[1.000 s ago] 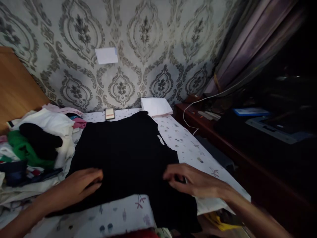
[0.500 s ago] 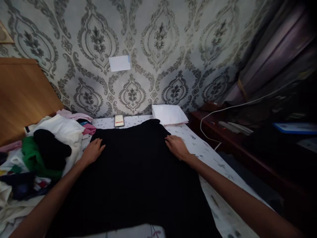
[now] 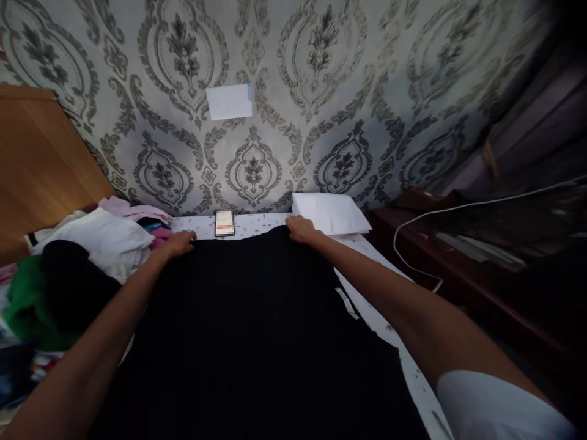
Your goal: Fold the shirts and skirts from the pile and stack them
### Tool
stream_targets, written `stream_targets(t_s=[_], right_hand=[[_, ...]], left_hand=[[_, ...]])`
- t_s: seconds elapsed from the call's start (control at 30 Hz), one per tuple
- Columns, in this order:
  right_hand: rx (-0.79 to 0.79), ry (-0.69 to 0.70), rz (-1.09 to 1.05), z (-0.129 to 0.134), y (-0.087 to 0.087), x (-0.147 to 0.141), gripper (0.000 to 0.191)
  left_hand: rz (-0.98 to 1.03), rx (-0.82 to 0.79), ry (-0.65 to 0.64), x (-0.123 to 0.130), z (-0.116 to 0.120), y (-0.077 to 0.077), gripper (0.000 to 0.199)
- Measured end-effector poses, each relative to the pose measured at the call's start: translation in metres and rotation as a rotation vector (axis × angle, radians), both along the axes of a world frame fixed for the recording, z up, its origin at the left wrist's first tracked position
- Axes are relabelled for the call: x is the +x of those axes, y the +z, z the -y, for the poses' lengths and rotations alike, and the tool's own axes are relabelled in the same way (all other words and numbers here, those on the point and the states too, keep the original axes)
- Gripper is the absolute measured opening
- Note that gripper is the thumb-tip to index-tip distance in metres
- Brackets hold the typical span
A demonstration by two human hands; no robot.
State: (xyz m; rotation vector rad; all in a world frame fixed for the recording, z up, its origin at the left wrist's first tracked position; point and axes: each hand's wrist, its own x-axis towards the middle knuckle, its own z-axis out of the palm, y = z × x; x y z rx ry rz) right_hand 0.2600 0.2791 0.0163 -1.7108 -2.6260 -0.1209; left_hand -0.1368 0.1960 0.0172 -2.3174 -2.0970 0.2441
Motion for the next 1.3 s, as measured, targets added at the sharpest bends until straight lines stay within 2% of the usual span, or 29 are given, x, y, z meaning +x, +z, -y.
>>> stream_targets(t_s=[0.13, 0.27, 0.43, 0.63, 0.7, 0.8, 0.93, 1.07, 1.2, 1.3], right_hand=[[-0.059, -0.035, -0.033, -0.008, 0.002, 0.0, 0.031], [-0.102, 0.057, -0.105, 0.0, 0.006, 0.008, 0.035], [-0.161, 0.13, -0.23, 0.013, 0.003, 0.018, 0.031], [-0.103, 0.046, -0.342, 0.021, 0.008, 0.021, 0.056], [-0.11, 0.023, -0.347, 0.023, 0.016, 0.023, 0.049], [-0.148, 0.014, -0.35, 0.032, 0.03, 0.03, 0.029], [-0.188, 0.04, -0.385, 0.059, 0.05, 0.046, 0.021], [-0.222, 0.117, -0.447, 0.105, 0.057, 0.062, 0.021], [-0.197, 0.15, -0.317, 0.157, 0.045, 0.07, 0.02], [-0.178, 0.195, -0.179, 0.188, 0.028, 0.074, 0.014]], left_hand=[[-0.037, -0.012, -0.005, 0.002, 0.002, 0.006, 0.031], [-0.065, 0.023, -0.002, 0.01, 0.014, 0.012, 0.029], [-0.11, 0.062, 0.041, 0.021, 0.033, 0.02, 0.028], [-0.153, 0.131, 0.046, 0.03, 0.057, 0.029, 0.029], [-0.181, 0.167, 0.055, 0.032, 0.066, 0.032, 0.029], [-0.221, 0.214, 0.044, 0.037, 0.082, 0.038, 0.029], [-0.253, 0.243, -0.028, 0.042, 0.112, 0.044, 0.036], [-0.219, 0.217, -0.061, 0.043, 0.145, 0.044, 0.042], [-0.171, 0.198, -0.107, 0.043, 0.171, 0.035, 0.047], [-0.258, 0.134, -0.111, 0.044, 0.183, 0.029, 0.053]])
